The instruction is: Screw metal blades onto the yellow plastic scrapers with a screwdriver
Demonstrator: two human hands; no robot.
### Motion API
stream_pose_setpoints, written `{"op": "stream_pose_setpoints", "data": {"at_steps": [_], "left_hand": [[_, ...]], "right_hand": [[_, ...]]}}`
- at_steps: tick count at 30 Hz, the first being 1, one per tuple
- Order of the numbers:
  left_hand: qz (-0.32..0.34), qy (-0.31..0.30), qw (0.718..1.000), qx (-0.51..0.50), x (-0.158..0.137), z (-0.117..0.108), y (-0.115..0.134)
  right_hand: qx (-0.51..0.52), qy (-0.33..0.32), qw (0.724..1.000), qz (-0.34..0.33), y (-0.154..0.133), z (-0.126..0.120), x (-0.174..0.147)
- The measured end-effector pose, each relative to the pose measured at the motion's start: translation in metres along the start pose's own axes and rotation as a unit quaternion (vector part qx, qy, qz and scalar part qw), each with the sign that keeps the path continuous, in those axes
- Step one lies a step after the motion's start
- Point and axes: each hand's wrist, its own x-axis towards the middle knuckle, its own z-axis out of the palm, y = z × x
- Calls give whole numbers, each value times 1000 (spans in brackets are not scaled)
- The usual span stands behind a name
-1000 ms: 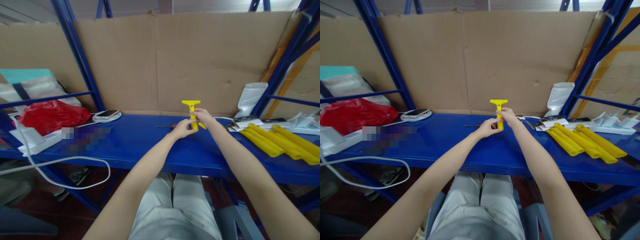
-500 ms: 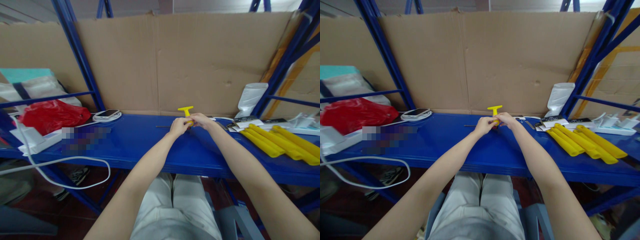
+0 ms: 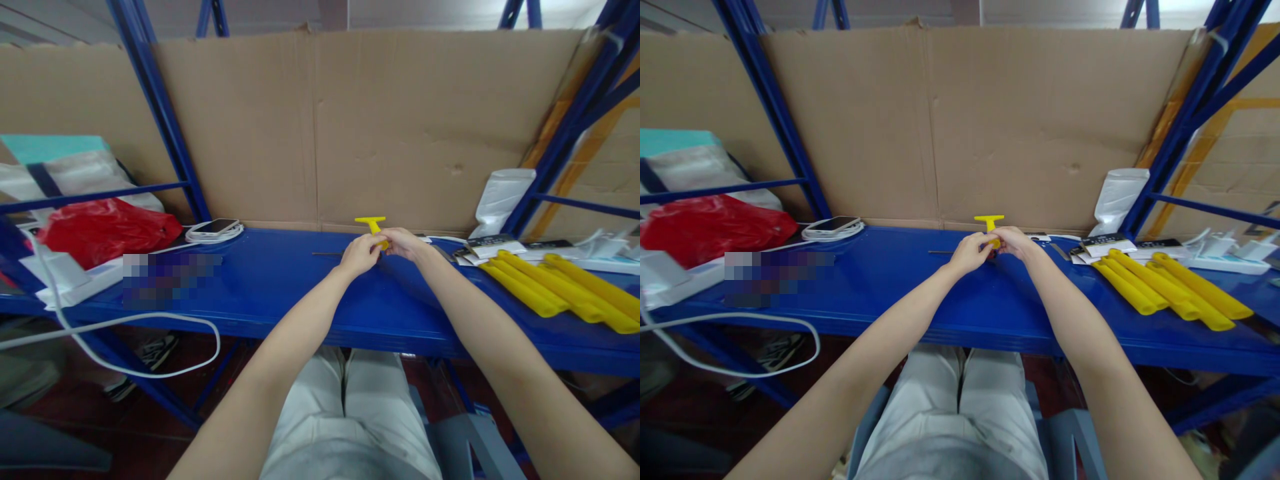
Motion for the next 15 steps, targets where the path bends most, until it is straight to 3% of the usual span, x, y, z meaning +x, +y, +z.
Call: {"op": "stream_pose_setpoints", "data": {"at_steps": [6,15], "left_hand": [[-14,-1,1000,-3,0,-1,-2],[-18,7,1000,-19,0,1,-2]], "right_hand": [[20,84,996,25,2,-13,8],[-41,127,989,57,17,-21,15]]}}
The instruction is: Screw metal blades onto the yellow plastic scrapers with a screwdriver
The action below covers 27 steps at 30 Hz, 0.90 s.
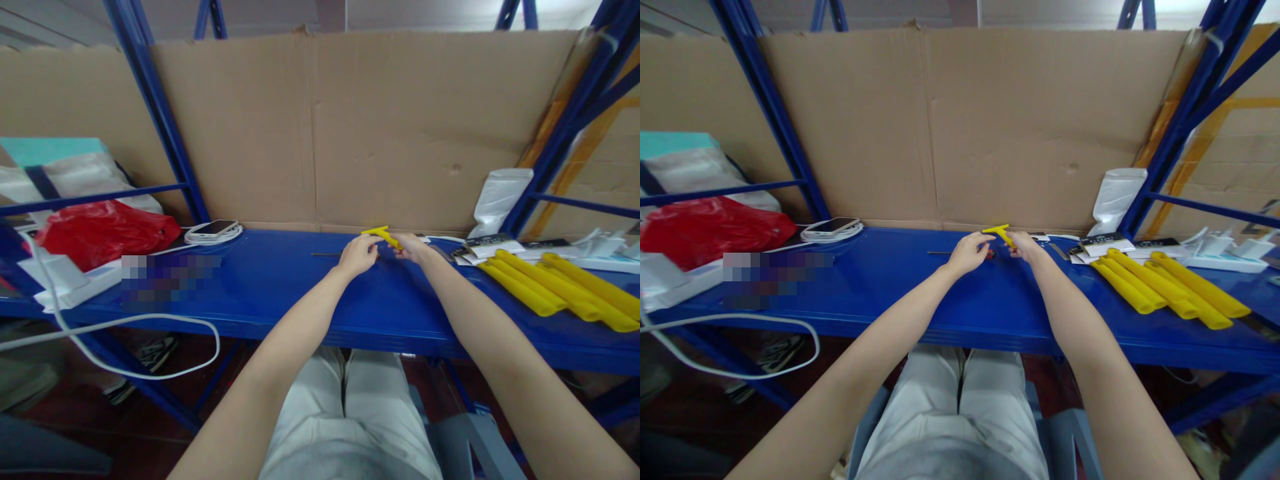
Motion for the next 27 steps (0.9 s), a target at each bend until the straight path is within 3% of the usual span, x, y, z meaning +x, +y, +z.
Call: {"op": "stream_pose_setpoints", "data": {"at_steps": [5,12,18,23,27], "left_hand": [[-7,3,1000,-7,-1,-1,0],[-10,3,1000,-1,0,0,-2],[-10,4,1000,-3,0,0,-2],[-14,2,1000,-5,0,-1,-2],[-13,-1,1000,-3,0,-1,-1]], "right_hand": [[-142,21,989,-20,7,2,4],[-397,60,912,-89,12,-6,9],[-431,43,895,-108,11,-7,12],[-520,48,845,-120,11,-3,11],[-542,31,833,-104,13,2,10]]}}
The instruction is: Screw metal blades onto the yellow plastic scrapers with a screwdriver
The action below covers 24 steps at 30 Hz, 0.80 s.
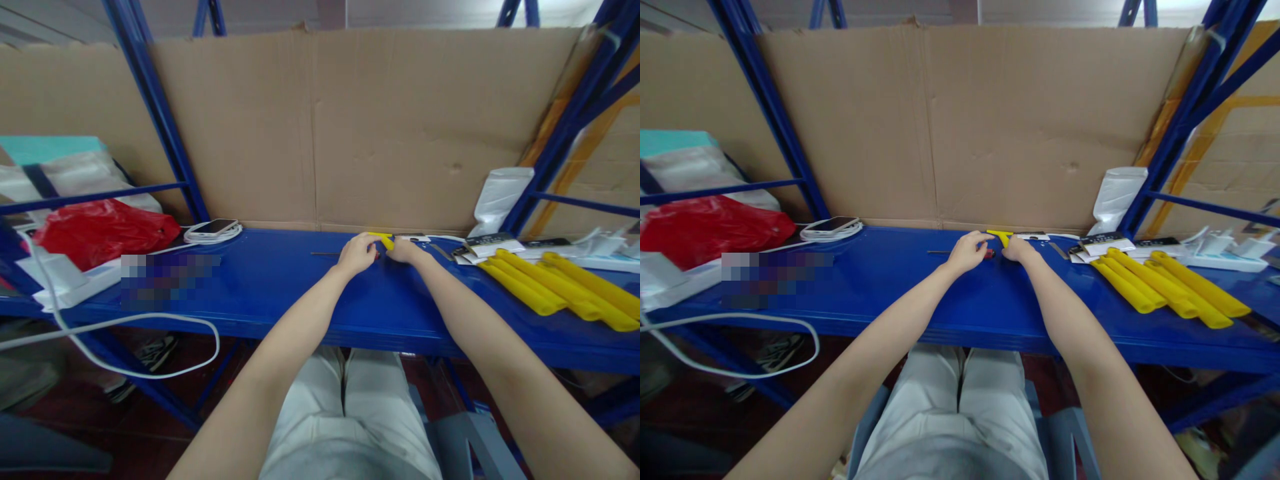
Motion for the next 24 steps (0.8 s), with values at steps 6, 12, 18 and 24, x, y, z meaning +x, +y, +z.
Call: {"op": "stream_pose_setpoints", "data": {"at_steps": [6,12,18,24], "left_hand": [[6,2,1000,2,0,0,0],[12,2,1000,0,0,0,0],[11,5,1000,-2,1,1,-2],[11,3,1000,0,0,0,0]], "right_hand": [[-2,-10,1000,5,-6,4,-3],[1,-9,1000,21,-8,4,-6],[11,-4,1000,14,-6,7,-2],[18,-9,1000,24,-5,5,-3]]}}
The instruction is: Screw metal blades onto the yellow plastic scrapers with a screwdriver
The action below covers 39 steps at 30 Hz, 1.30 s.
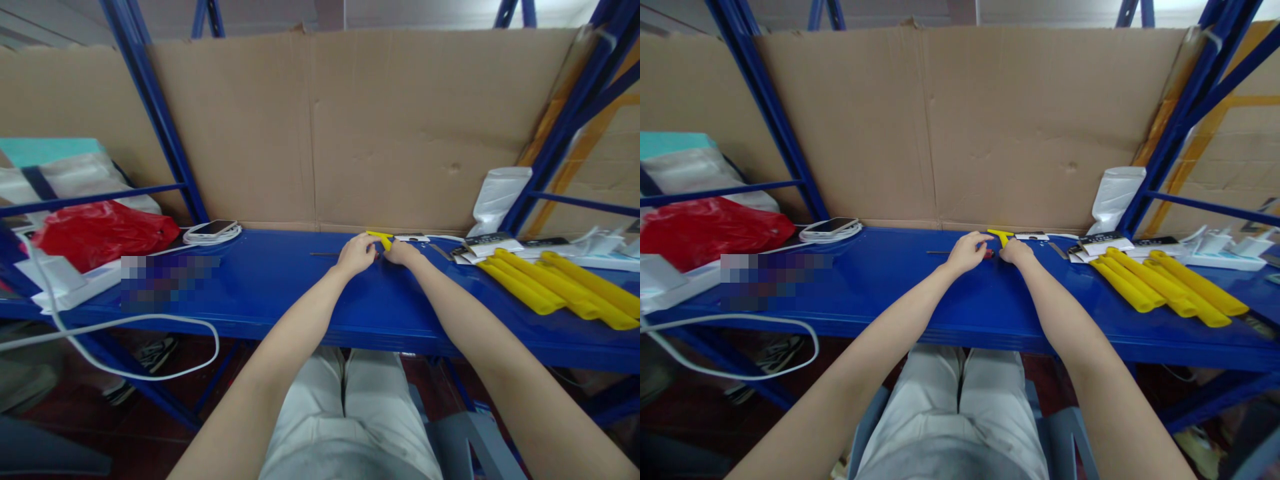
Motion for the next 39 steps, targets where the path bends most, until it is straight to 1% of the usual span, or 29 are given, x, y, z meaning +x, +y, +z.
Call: {"op": "stream_pose_setpoints", "data": {"at_steps": [6,10,12,14,16,19,22,24,28,33,39], "left_hand": [[-3,-2,1000,0,0,0,0],[-3,-3,1000,-2,0,0,0],[-4,-4,1000,-3,0,0,0],[-7,-6,1000,-1,-1,0,0],[-9,-7,1000,0,-1,0,1],[-11,-8,1000,0,-1,-1,1],[-11,-7,1000,0,-1,-1,1],[-10,-7,1000,-1,-1,-1,2],[-14,-10,1000,4,-1,-2,2],[-31,-7,999,11,-1,-2,2],[-48,-9,999,17,-1,-2,1]], "right_hand": [[4,-1,1000,5,1,0,1],[-8,-2,1000,0,9,-9,7],[-10,22,1000,9,18,-17,11],[-16,59,998,12,29,-23,14],[-23,70,997,-13,38,-26,17],[-39,24,997,-57,45,-22,20],[-51,-30,994,-93,43,-16,20],[-53,-48,991,-110,40,-14,18],[-38,-58,992,-102,37,-15,17],[4,-55,995,-83,38,-14,19],[12,-49,996,-76,33,-11,18]]}}
